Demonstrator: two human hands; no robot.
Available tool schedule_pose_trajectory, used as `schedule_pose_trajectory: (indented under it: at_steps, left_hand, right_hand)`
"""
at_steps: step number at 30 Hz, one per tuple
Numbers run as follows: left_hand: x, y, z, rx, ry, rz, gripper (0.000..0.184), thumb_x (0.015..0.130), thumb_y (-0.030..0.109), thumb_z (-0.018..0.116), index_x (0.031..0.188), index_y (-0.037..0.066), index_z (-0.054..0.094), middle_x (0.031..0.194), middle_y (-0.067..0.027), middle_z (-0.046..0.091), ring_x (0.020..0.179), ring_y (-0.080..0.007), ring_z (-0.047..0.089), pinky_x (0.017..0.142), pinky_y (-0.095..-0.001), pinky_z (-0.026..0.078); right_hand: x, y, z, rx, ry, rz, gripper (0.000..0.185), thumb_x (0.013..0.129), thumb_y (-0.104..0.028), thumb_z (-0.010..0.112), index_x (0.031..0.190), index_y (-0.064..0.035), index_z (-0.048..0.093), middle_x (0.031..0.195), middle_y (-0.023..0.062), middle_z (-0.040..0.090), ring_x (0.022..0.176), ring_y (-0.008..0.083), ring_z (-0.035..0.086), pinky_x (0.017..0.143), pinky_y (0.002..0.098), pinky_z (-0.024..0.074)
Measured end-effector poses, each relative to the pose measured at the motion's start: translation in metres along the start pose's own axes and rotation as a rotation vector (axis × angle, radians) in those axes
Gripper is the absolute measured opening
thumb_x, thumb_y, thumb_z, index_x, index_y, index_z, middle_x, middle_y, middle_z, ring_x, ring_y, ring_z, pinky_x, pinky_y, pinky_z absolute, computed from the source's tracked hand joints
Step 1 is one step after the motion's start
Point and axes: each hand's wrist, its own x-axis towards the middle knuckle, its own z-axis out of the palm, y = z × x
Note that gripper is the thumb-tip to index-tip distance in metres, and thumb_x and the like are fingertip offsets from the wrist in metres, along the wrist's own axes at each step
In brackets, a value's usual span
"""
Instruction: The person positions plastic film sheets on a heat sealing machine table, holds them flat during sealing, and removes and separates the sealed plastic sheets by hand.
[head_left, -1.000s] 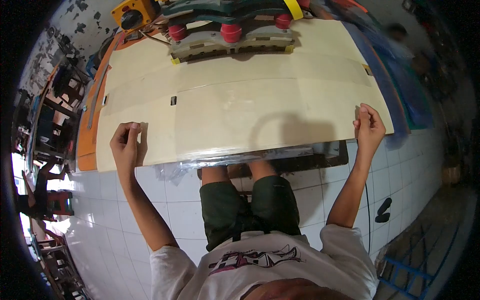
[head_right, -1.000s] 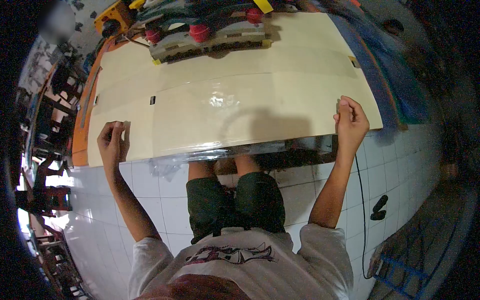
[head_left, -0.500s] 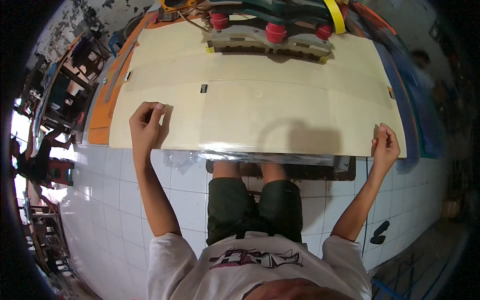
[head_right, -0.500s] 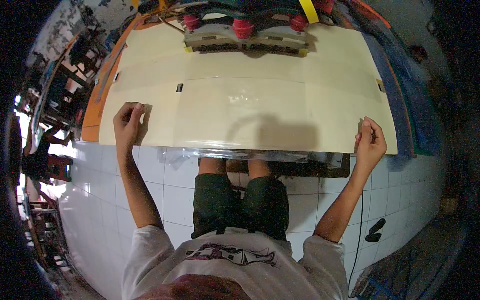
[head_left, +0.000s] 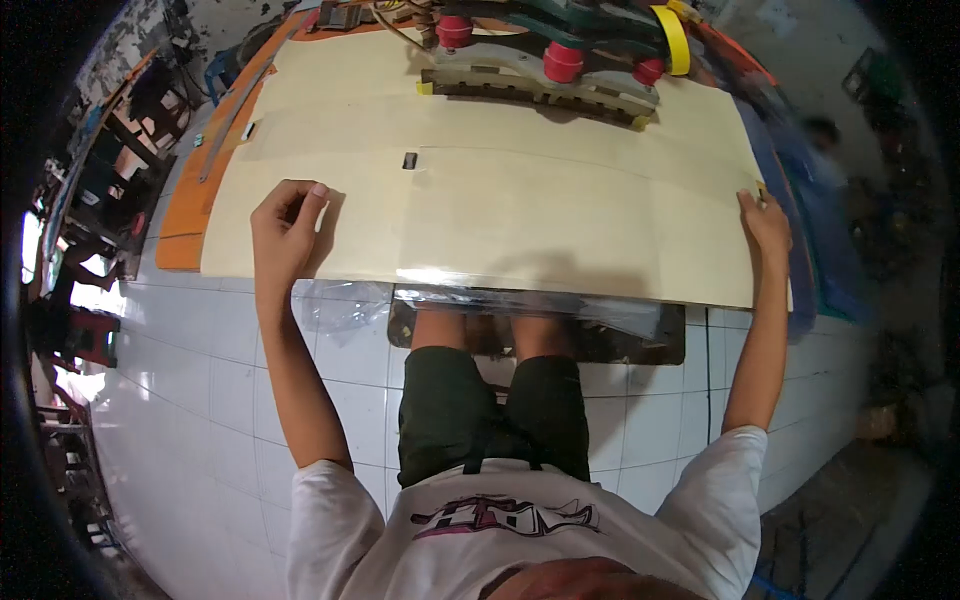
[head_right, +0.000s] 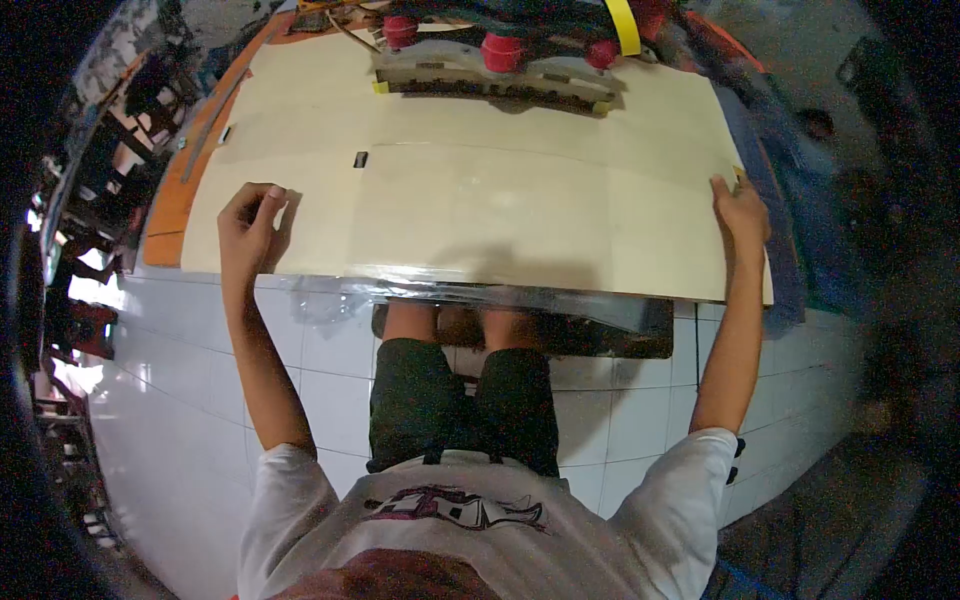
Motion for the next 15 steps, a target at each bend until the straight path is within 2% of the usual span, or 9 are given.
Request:
schedule_pose_trajectory:
  at_steps: [2, 4, 9, 11, 15]
  left_hand:
    - [0.001, -0.002, 0.0, 0.002, -0.006, 0.024, 0.021, 0.092, 0.017, 0.066, 0.089, -0.003, 0.066, 0.074, -0.0023, 0.063, 0.066, -0.0067, 0.052, 0.061, -0.0223, 0.042]
    - [0.001, -0.003, 0.002, 0.011, 0.008, 0.012, 0.021, 0.092, 0.018, 0.066, 0.089, -0.003, 0.066, 0.075, -0.0032, 0.063, 0.067, -0.0069, 0.052, 0.061, -0.0223, 0.043]
    - [0.001, -0.002, 0.0, 0.016, -0.01, 0.034, 0.022, 0.092, 0.019, 0.066, 0.09, -0.003, 0.066, 0.074, -0.0037, 0.063, 0.065, -0.0074, 0.052, 0.061, -0.0225, 0.042]
    - [0.0, 0.001, 0.001, 0.037, 0.008, 0.03, 0.022, 0.092, 0.019, 0.066, 0.089, -0.003, 0.066, 0.072, -0.0029, 0.062, 0.065, -0.0073, 0.051, 0.06, -0.0228, 0.042]
    - [0.001, -0.005, 0.002, 0.07, 0.006, 0.037, 0.022, 0.093, 0.019, 0.066, 0.089, -0.003, 0.066, 0.071, -0.0025, 0.061, 0.064, -0.007, 0.05, 0.059, -0.0228, 0.041]
  right_hand:
    - [-0.002, -0.017, -0.003, -0.111, -0.01, 0.025, 0.079, 0.08, -0.068, 0.058, 0.129, -0.0053, 0.059, 0.126, 0.0244, 0.06, 0.118, 0.0405, 0.057, 0.099, 0.0485, 0.0445]
    - [-0.005, -0.03, -0.006, -0.236, -0.143, 0.068, 0.078, 0.082, -0.068, 0.052, 0.134, -0.0097, 0.055, 0.128, 0.0198, 0.06, 0.122, 0.0387, 0.054, 0.099, 0.0497, 0.0438]
    - [-0.008, -0.026, 0.006, -0.18, -0.019, 0.052, 0.075, 0.083, -0.067, 0.054, 0.131, -0.009, 0.058, 0.126, 0.0213, 0.061, 0.12, 0.0395, 0.055, 0.097, 0.0493, 0.0453]
    - [-0.007, -0.025, 0.004, -0.146, -0.018, 0.027, 0.075, 0.081, -0.066, 0.059, 0.121, -0.0029, 0.063, 0.123, 0.0244, 0.061, 0.116, 0.0435, 0.057, 0.093, 0.0516, 0.0485]
    - [-0.005, -0.015, 0.016, -0.147, 0.101, -0.03, 0.076, 0.08, -0.066, 0.06, 0.123, -0.0039, 0.061, 0.123, 0.0237, 0.061, 0.114, 0.0432, 0.058, 0.092, 0.0524, 0.0487]
